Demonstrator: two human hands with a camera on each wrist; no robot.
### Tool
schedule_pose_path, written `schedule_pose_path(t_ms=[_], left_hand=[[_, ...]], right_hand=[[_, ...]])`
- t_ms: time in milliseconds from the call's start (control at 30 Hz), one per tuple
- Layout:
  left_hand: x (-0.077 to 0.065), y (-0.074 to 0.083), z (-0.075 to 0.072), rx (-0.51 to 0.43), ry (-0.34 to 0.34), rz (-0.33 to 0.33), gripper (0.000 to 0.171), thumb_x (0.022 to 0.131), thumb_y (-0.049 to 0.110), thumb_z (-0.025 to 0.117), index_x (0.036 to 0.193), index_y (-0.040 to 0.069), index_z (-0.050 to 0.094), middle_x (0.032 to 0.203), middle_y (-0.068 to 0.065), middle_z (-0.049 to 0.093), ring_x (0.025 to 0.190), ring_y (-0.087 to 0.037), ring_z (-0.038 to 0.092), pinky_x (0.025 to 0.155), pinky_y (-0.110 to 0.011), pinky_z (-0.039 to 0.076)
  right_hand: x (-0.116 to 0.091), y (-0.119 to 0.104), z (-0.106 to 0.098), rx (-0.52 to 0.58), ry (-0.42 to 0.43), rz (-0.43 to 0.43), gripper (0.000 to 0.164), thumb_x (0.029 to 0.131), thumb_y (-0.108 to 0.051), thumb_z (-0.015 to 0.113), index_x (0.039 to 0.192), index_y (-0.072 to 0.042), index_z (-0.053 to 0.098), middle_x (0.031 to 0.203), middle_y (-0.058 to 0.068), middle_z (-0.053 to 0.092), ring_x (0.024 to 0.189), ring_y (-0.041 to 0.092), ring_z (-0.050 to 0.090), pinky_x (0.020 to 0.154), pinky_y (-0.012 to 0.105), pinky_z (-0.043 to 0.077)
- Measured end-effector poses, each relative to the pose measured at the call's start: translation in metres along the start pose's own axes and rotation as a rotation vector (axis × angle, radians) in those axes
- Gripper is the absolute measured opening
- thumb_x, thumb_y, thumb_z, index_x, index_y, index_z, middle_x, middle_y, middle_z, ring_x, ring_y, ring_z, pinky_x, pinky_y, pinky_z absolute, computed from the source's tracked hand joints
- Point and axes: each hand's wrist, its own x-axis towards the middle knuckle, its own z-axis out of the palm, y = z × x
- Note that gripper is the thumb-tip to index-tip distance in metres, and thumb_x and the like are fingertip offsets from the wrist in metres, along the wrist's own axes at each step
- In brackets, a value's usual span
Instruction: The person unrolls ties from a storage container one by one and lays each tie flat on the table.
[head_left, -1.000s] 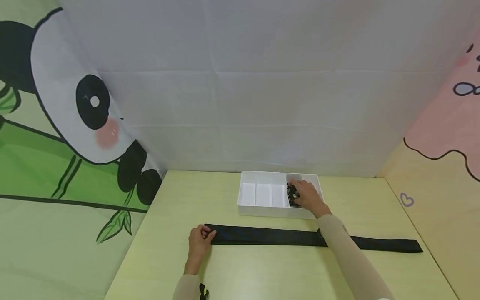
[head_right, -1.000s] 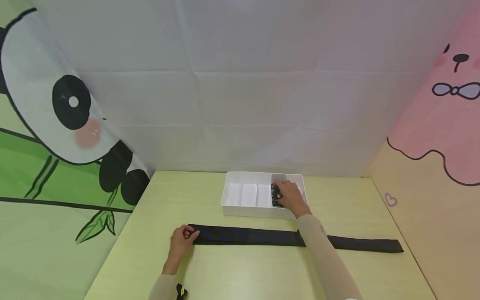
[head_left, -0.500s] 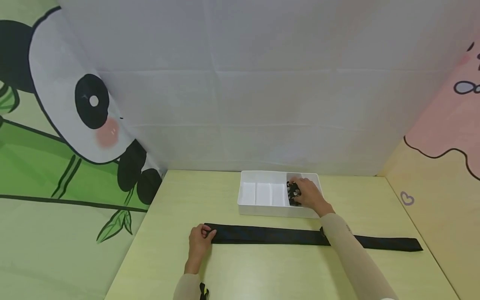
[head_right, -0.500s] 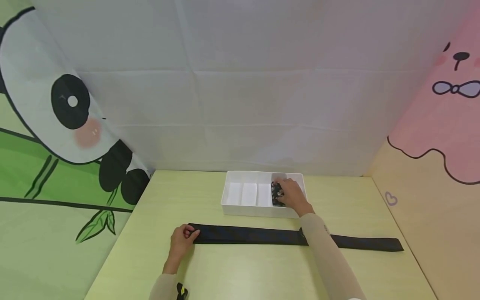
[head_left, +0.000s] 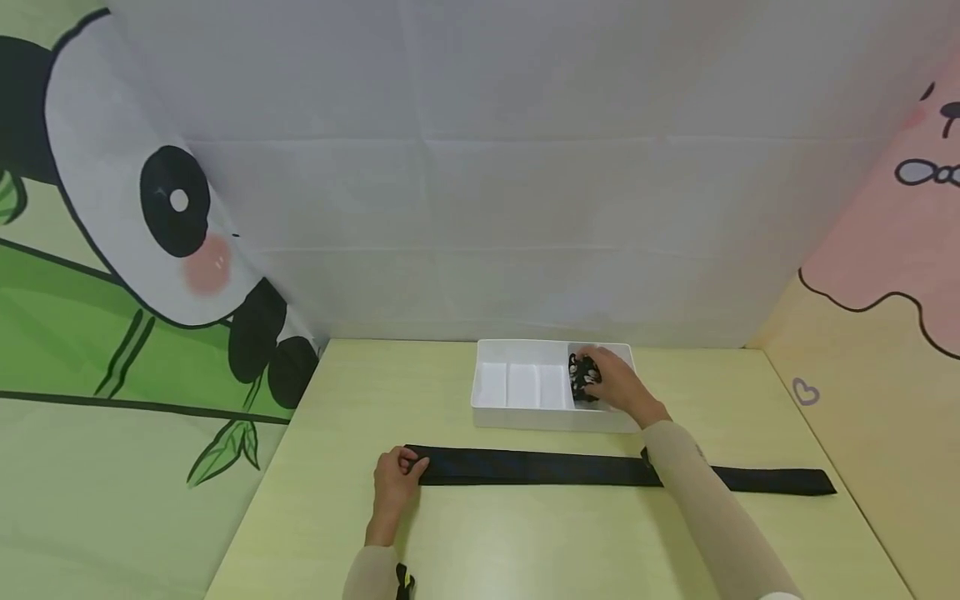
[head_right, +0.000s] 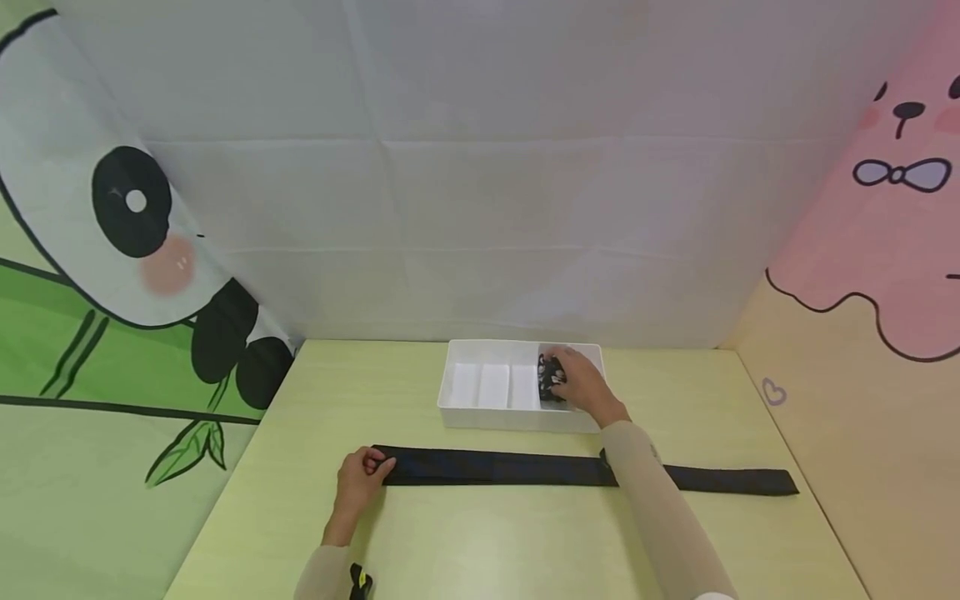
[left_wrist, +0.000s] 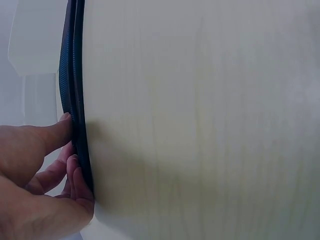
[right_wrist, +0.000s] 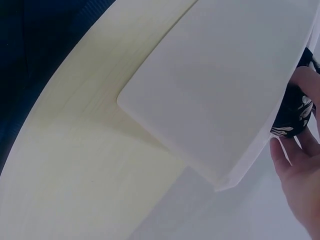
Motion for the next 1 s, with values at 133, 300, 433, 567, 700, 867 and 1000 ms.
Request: schedule_pose_path(t_ms=[133,300,433,567,700,867,1000], left_hand=[[0.001,-0.001,0.000,0.001,-0.002,-0.004,0.020,0.091,0.007,0.078,0.093,-0.004,0.062,0.087,-0.012,0.052,0.080,-0.022,0.049,0.072,-0.035,0.041],[0.001,-0.001,0.001,0.002,0.004,0.000,0.020,0.091,0.007,0.078,0.093,-0.004,0.062,0.087,-0.013,0.052,0.079,-0.022,0.048,0.072,-0.035,0.041],[0.002,-0.003,0.002,0.004,0.006,0.003,0.019,0.091,0.007,0.078,0.093,-0.005,0.062,0.087,-0.013,0.052,0.079,-0.021,0.048,0.072,-0.035,0.041],[0.002,-0.005,0.003,0.008,0.008,0.013,0.020,0.090,0.007,0.079,0.093,-0.005,0.063,0.087,-0.013,0.052,0.079,-0.021,0.048,0.072,-0.035,0.042],[0.001,-0.005,0.003,0.010,0.022,0.018,0.020,0.090,0.007,0.079,0.092,-0.004,0.063,0.086,-0.012,0.052,0.078,-0.020,0.048,0.072,-0.035,0.042],[0.002,-0.006,0.004,-0.004,0.008,0.020,0.019,0.091,0.007,0.078,0.093,-0.004,0.063,0.086,-0.012,0.052,0.078,-0.020,0.047,0.072,-0.034,0.041],[0.002,-0.007,0.005,0.000,0.002,0.016,0.019,0.091,0.007,0.077,0.093,-0.004,0.062,0.087,-0.012,0.051,0.080,-0.021,0.047,0.072,-0.033,0.040]], right_hand=[[-0.001,-0.001,-0.003,0.024,-0.003,-0.006,0.060,0.085,0.001,0.081,0.139,-0.003,0.054,0.135,0.024,0.058,0.123,0.044,0.056,0.099,0.058,0.048],[-0.003,-0.003,-0.007,0.051,0.009,-0.017,0.059,0.085,0.002,0.081,0.138,-0.002,0.053,0.136,0.026,0.057,0.124,0.046,0.055,0.099,0.059,0.048],[-0.005,-0.001,-0.007,0.065,0.027,-0.025,0.057,0.085,0.002,0.080,0.136,-0.001,0.054,0.136,0.025,0.057,0.123,0.046,0.055,0.099,0.059,0.048],[-0.009,-0.002,-0.008,0.088,0.024,-0.003,0.056,0.087,0.001,0.078,0.137,-0.002,0.053,0.138,0.023,0.056,0.123,0.043,0.055,0.100,0.058,0.048],[-0.012,-0.005,-0.010,0.107,0.030,-0.009,0.056,0.087,0.000,0.078,0.138,-0.001,0.053,0.139,0.023,0.056,0.123,0.042,0.055,0.101,0.058,0.047],[-0.016,-0.005,-0.012,0.108,0.039,-0.027,0.056,0.086,0.002,0.078,0.137,0.000,0.053,0.139,0.023,0.056,0.124,0.042,0.054,0.101,0.059,0.046],[-0.017,-0.004,-0.014,0.109,0.039,-0.030,0.057,0.087,0.000,0.079,0.137,-0.001,0.053,0.140,0.022,0.056,0.127,0.041,0.053,0.103,0.058,0.045]])
